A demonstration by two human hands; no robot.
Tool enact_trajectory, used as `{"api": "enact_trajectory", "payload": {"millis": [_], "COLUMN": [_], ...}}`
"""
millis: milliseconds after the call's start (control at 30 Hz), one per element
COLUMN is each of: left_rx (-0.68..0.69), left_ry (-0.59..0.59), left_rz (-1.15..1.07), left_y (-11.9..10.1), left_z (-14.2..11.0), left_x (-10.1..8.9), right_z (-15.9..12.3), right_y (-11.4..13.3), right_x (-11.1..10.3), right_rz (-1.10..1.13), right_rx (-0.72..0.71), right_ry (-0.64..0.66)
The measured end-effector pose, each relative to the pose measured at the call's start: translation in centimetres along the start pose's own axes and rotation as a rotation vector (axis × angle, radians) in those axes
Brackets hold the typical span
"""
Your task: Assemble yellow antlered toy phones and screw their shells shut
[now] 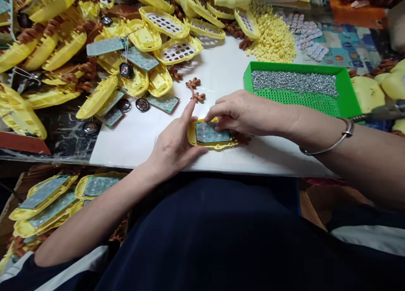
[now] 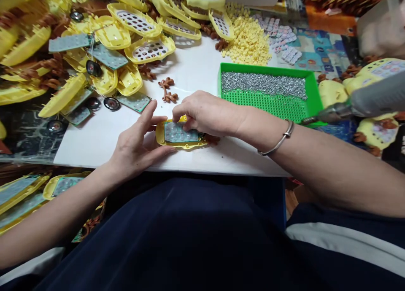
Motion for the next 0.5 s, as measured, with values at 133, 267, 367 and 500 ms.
{"api": "enact_trajectory", "payload": {"millis": [133,267,367,500], "left_rx": [0.037,0.19,0.321,0.347], "left_ry": [-0.016,-0.086,-0.035,-0.052], "left_rz": [0.032,0.167,0.199,0.169], "left_y": [-0.5,-1.2,-1.6,-1.8], "left_z": [0.1,1.1,2.2,2.8], "left_x": [-0.1,0.1,0.6,0.7], "right_z": [0.1,0.2,-0.4,-5.1], "right_y": [0.4,0.6,0.9,0.9], "right_x": [-0.2,-0.2,0.1,-1.1], "right_rz": [-0.043,-0.053,-0.089,-0.061], "right_rx": [0.099,0.218,0.176,-0.036], "right_ry": [0.042,0.052,0.0,-0.379]}}
Point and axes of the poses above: each hand's wrist, its own z-axis towards the middle knuckle, its own x-axis out of the palm, y = z × x, the point moved 3 cm from there along z, towards the middle knuckle, and after that the axes turned 12 degrees about x, right-handed, at the moved point
